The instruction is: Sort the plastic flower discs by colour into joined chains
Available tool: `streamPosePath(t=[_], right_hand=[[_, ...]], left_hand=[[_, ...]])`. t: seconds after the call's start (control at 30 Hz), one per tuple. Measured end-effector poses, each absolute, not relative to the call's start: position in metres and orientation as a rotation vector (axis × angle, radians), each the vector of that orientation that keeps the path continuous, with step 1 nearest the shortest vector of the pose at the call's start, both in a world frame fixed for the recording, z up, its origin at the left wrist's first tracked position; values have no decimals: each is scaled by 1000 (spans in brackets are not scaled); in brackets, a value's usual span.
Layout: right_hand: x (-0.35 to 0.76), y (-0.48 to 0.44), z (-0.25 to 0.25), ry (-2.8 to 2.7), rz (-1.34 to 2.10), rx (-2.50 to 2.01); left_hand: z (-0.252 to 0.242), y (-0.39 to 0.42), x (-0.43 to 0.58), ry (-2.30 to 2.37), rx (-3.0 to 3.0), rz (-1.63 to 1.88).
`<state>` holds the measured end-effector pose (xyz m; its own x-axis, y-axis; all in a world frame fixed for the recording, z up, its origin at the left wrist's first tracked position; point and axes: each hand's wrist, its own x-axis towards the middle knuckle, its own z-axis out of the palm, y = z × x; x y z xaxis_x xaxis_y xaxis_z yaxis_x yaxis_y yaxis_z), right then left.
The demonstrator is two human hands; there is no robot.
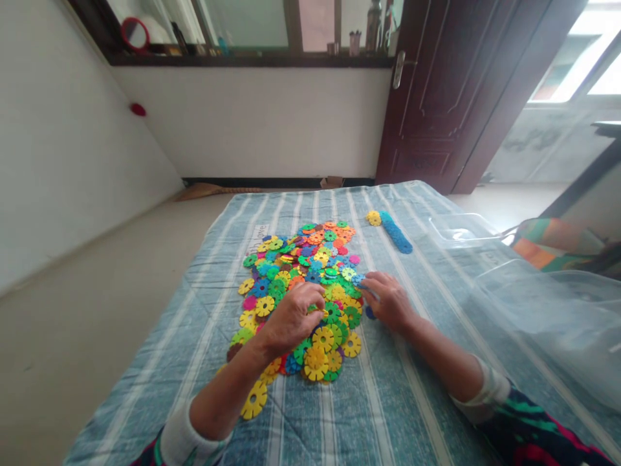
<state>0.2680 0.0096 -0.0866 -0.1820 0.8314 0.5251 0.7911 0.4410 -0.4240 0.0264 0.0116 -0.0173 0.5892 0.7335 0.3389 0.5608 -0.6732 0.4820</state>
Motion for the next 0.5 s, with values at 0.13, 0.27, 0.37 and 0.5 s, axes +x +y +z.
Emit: streamPosePath(t=[0.13, 0.27, 0.37, 0.5], right_hand=[[250, -4, -74, -2020, 59, -1111], [231, -12, -70, -2053, 141, -933], [226, -12, -71, -2029, 172, -903], [226, -10, -74, -1936, 181, -958]], left_hand=[[-8, 10, 28, 1059, 2409, 826], [-4, 7, 29, 1078, 2351, 848], [-6, 6, 33, 1068, 2318, 862], [-14, 4, 41, 1007, 2293, 899]])
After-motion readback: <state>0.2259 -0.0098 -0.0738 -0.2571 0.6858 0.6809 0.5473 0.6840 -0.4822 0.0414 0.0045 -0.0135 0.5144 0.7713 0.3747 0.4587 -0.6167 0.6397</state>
